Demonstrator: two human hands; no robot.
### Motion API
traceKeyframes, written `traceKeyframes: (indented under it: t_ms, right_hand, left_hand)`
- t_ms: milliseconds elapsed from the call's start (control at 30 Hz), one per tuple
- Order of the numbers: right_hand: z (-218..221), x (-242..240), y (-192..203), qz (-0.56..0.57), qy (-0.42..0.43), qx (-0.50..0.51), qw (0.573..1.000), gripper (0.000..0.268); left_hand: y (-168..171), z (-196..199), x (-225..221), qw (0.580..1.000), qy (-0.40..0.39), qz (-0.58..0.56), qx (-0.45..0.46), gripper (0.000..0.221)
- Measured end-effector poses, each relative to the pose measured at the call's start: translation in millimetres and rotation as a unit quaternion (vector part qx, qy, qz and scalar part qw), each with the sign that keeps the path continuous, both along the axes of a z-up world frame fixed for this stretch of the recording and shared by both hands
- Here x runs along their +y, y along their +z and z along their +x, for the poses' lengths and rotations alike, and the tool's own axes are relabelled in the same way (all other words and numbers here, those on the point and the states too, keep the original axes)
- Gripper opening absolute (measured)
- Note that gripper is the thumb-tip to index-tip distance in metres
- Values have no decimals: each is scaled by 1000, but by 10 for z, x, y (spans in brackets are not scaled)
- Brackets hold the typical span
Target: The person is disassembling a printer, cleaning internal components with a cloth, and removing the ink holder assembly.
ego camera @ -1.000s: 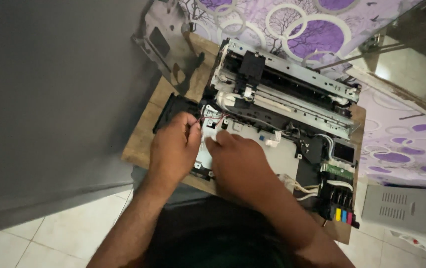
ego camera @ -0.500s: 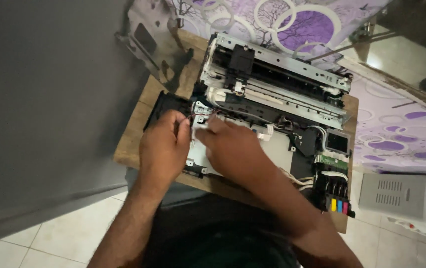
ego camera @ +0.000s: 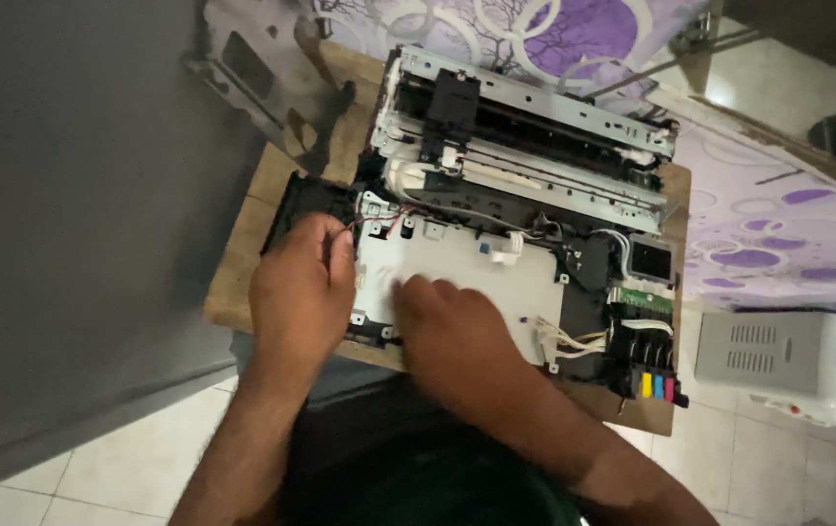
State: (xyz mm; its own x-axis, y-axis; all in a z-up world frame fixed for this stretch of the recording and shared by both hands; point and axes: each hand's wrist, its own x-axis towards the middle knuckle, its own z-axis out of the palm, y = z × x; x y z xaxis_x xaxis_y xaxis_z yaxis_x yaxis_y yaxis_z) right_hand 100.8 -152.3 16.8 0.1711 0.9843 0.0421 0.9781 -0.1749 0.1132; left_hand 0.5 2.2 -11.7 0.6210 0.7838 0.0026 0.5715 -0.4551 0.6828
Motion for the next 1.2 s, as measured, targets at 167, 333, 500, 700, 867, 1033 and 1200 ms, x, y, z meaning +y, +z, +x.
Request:
traceKeyframes:
  t_ms: [167,333,500,700,867,1033,1200]
  right_hand:
    - [334,-88,80,-33,-124,-5,992,38]
    - [24,-149,-25,-56,-71,80,993,40]
    - [289,-262,62,7,-111,-33,993,25]
    - [228,21,65,-6,-106,96,990,37]
    - [395,-149,165,-7,-170,19,985,40]
    - [333,-8,-191,48,-163,-30,985,43]
    - [349,-81,-109,74,-171,-55,981,44]
  left_hand:
    - [24,-6,-27,1000,12,-3,-6,18]
    - [93,-7,-11,1000,-3,-20,10,14]
    - [52,-14,-35,1000,6,-14,7,18]
    - [61,2,-22,1000,-6,0,15,19]
    - [21,6,-5,998,-7,-16,52,21]
    - [49,13,-6,999,-18,-18,36,21]
    - [69,0,0,999,-18,-11,35,22]
